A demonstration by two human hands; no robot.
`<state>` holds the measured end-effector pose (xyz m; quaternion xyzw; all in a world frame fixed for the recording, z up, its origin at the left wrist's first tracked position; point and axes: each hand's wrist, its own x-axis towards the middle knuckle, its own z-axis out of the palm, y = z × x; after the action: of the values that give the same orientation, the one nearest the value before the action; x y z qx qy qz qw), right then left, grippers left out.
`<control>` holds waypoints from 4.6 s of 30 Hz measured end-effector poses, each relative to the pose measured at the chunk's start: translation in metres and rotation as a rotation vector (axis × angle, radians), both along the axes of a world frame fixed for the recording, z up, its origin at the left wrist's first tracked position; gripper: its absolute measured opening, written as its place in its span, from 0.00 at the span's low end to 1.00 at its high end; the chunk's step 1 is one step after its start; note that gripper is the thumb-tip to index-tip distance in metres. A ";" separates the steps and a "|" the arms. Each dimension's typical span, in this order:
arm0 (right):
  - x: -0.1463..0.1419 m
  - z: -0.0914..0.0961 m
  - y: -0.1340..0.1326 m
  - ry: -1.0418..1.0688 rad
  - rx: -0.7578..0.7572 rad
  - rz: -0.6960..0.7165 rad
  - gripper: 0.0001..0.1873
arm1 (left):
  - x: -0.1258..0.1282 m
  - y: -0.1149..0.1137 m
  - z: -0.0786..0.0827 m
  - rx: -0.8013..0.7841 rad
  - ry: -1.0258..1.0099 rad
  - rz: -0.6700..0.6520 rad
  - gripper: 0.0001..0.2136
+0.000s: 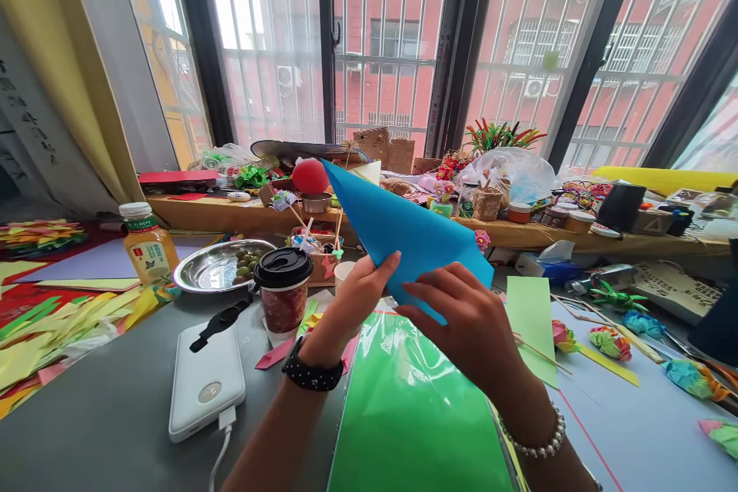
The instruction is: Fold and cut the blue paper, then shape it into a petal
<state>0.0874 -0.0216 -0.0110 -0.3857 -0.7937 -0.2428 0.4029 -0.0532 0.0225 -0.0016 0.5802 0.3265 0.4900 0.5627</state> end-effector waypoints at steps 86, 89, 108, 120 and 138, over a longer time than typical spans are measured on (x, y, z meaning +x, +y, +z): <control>0.037 0.063 -0.014 0.687 -0.631 0.219 0.13 | -0.016 -0.048 0.027 0.260 0.107 0.148 0.08; 0.031 0.068 -0.014 0.705 -0.627 0.228 0.13 | -0.015 -0.049 0.026 0.281 0.102 0.193 0.07; 0.015 0.080 -0.024 0.609 -0.579 0.258 0.09 | -0.020 -0.064 0.032 0.378 0.075 0.211 0.04; 0.013 0.081 -0.026 0.546 -0.627 0.251 0.10 | -0.024 -0.067 0.034 0.366 0.094 0.158 0.06; 0.007 0.082 -0.031 0.292 -0.859 0.301 0.07 | -0.029 -0.068 0.034 0.440 -0.043 0.237 0.02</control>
<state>0.0947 -0.0521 0.0706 -0.4281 -0.8045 0.2247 0.3449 -0.0818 -0.0459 0.0321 0.6359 0.2656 0.6241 0.3682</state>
